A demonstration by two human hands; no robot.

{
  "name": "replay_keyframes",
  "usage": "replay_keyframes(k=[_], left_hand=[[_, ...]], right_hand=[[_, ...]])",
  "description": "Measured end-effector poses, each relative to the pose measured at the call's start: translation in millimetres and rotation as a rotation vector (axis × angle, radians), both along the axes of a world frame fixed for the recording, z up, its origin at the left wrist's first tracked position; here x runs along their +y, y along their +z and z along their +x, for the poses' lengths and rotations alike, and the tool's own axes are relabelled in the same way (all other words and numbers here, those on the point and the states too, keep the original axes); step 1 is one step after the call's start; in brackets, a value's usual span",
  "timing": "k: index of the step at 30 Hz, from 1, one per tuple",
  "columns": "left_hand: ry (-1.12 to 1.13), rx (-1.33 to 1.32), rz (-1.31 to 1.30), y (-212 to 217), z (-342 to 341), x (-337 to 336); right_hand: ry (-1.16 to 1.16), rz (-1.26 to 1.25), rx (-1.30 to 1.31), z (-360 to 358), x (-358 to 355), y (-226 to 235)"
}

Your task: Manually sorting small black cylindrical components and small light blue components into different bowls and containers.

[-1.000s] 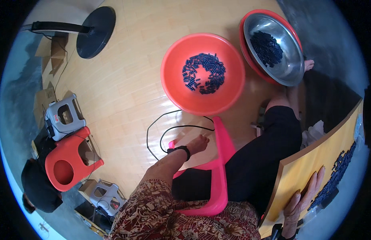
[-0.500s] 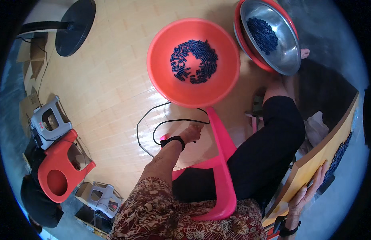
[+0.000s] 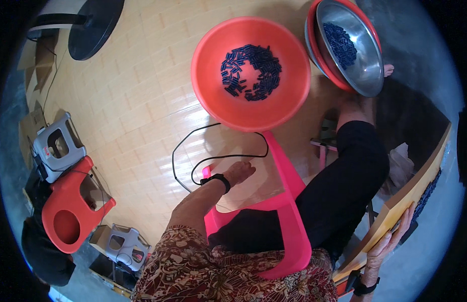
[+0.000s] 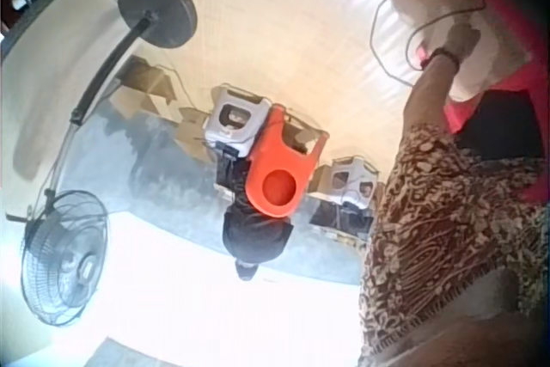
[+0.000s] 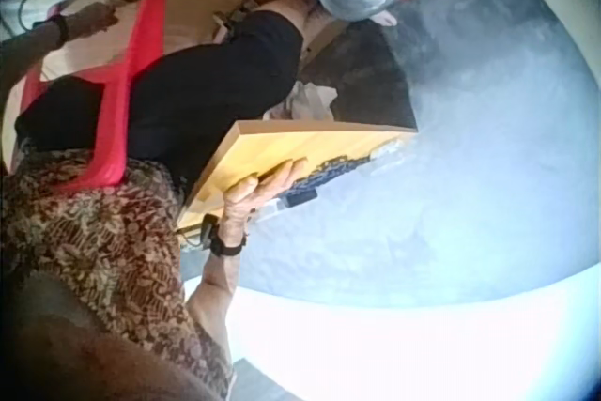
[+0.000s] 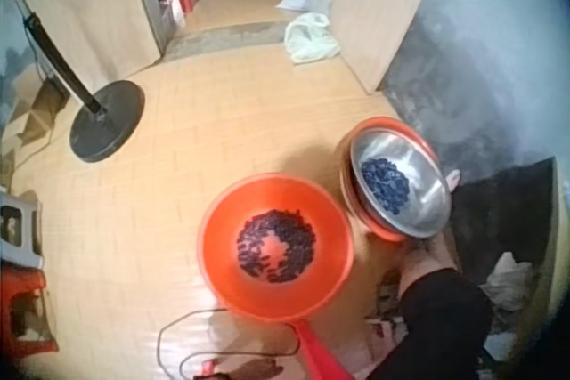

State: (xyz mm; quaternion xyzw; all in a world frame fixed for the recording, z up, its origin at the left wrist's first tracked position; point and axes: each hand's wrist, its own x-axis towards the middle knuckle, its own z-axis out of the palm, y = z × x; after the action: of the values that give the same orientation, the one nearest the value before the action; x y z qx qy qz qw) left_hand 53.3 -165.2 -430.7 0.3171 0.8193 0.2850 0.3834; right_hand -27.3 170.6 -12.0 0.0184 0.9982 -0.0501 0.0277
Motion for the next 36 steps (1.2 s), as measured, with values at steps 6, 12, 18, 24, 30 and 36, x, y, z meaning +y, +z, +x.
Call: replay_keyframes(k=[6, 12, 18, 24, 30, 36], left_hand=[[0.204, -0.084, 0.029, -8, -4, 2], [0.196, -0.497, -0.119, -15, -23, 10], [-0.098, 0.061, -0.094, 1, 14, 22], [-0.264, 0.091, -0.046, -44, 67, 28], [-0.264, 0.194, -0.234, -40, 50, 28], [0.042, 0.128, -0.006, -13, -1, 10]], right_hand=[[0.007, 0.003, 0.013, -1, -1, 0], [-0.015, 0.018, -0.007, -1, -2, 2], [0.009, 0.043, -0.019, -2, 0, 2], [-0.001, 0.036, -0.018, -2, -1, 2], [-0.023, 0.063, -0.019, 2, 0, 2], [-0.012, 0.04, -0.012, -1, -4, 2]])
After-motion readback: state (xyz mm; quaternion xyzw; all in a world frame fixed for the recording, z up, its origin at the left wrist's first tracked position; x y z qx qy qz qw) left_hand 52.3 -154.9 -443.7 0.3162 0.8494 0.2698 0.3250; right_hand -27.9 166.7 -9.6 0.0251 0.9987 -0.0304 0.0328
